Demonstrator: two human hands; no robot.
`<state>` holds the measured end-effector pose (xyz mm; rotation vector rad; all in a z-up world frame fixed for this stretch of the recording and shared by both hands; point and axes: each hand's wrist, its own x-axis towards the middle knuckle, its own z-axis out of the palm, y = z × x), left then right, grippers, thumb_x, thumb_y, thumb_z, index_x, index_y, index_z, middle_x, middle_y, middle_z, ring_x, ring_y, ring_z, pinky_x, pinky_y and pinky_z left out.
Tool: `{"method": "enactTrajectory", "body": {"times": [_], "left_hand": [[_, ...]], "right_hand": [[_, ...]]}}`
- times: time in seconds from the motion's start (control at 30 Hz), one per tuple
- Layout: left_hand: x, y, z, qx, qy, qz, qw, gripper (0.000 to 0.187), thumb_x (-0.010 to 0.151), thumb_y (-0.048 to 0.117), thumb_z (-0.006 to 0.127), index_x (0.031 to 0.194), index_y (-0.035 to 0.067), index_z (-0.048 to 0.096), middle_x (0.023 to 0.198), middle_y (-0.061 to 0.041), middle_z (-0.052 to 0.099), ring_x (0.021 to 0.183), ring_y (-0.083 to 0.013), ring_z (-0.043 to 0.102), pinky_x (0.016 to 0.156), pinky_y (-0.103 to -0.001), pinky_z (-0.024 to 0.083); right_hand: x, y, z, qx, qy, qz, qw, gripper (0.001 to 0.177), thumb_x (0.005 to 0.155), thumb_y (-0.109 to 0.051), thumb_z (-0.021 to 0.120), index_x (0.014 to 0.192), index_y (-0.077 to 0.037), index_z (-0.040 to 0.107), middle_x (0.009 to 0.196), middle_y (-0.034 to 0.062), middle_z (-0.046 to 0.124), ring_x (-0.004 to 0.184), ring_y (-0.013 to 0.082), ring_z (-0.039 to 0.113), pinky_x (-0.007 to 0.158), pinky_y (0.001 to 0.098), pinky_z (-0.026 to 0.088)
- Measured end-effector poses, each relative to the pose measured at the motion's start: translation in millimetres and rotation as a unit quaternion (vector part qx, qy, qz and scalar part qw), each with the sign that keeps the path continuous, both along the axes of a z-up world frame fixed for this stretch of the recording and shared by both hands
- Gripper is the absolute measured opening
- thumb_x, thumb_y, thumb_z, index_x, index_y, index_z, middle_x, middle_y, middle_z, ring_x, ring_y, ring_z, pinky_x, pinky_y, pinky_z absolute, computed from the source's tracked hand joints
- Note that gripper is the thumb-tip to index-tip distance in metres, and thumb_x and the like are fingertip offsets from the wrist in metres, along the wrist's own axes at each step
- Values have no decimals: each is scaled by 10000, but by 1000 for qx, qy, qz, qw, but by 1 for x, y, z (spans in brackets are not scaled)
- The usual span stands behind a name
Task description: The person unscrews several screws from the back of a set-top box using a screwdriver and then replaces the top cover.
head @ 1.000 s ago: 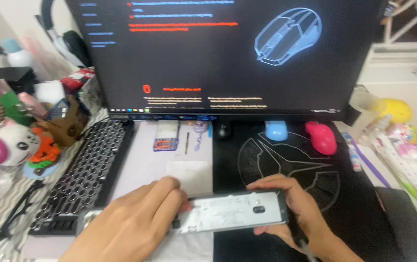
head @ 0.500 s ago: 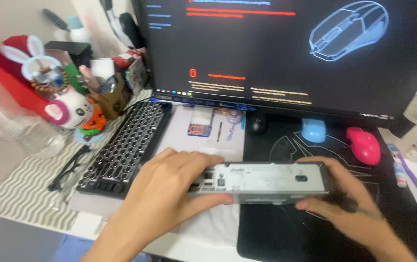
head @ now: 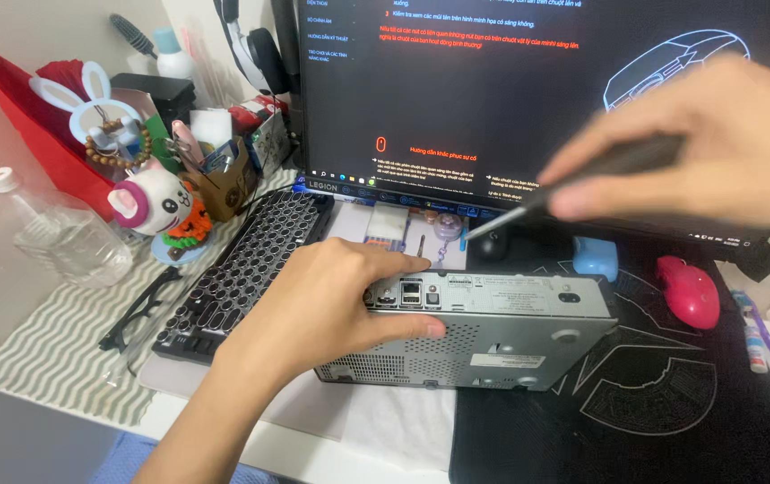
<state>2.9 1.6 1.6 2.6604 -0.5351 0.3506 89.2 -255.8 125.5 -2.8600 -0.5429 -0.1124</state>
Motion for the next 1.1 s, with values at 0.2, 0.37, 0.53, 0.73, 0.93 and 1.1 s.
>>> {"method": "enactTrajectory", "body": {"times": [0.2, 0.37, 0.53, 0.73, 0.93, 1.1], "left_hand": [[10, 0, 0, -19, -1, -27, 999, 612, 813, 611, 688, 1270, 205, 724, 1151, 3, 790, 1003, -259, 728, 712, -423, 542], [14, 0, -2, -35, -17, -36, 999, 582, 800, 604, 710, 1197, 181, 754, 1147, 14, 793, 1019, -237, 730, 767, -397, 543], [13, 0, -1, -30, -1, -22, 999, 596, 797, 627, 690, 1221, 213, 750, 1107, 26, 795, 990, -243, 725, 735, -417, 534], [12, 1, -2, -36, -12, -34, 999, 578, 811, 599, 699, 1213, 187, 750, 1042, 18, 796, 941, -250, 726, 708, -401, 526], [15, 0, -4, -33, -15, -38, 999, 581, 817, 599, 696, 1223, 186, 748, 1058, 4, 796, 948, -266, 722, 728, -412, 524], [14, 1, -5, -26, -12, -27, 999, 579, 810, 606, 703, 1220, 200, 749, 1093, 4, 796, 980, -266, 721, 745, -422, 530]], "right_hand": [[-15, 60, 31, -141, 11, 62, 988, 194, 773, -471, 812, 881, -352, 921, 812, -151, 895, 802, 28, 768, 821, 206, 518], [-9, 80, 29, -246, 16, 138, 959, 220, 835, -471, 731, 905, -316, 869, 741, -44, 783, 734, 135, 632, 748, 272, 475], [-5, 92, 25, -272, 28, 153, 950, 217, 850, -453, 722, 916, -300, 861, 728, -14, 758, 716, 157, 648, 713, 297, 491], [-6, 98, 31, -273, 42, 132, 952, 233, 844, -459, 748, 919, -279, 877, 760, -10, 754, 762, 147, 643, 737, 285, 481], [-3, 99, 30, -287, 33, 137, 948, 246, 826, -499, 754, 916, -300, 868, 762, -18, 767, 785, 146, 665, 758, 297, 498], [-8, 106, 32, -311, 34, 154, 937, 238, 858, -489, 734, 921, -293, 852, 773, -27, 768, 803, 150, 668, 761, 305, 510]]}}
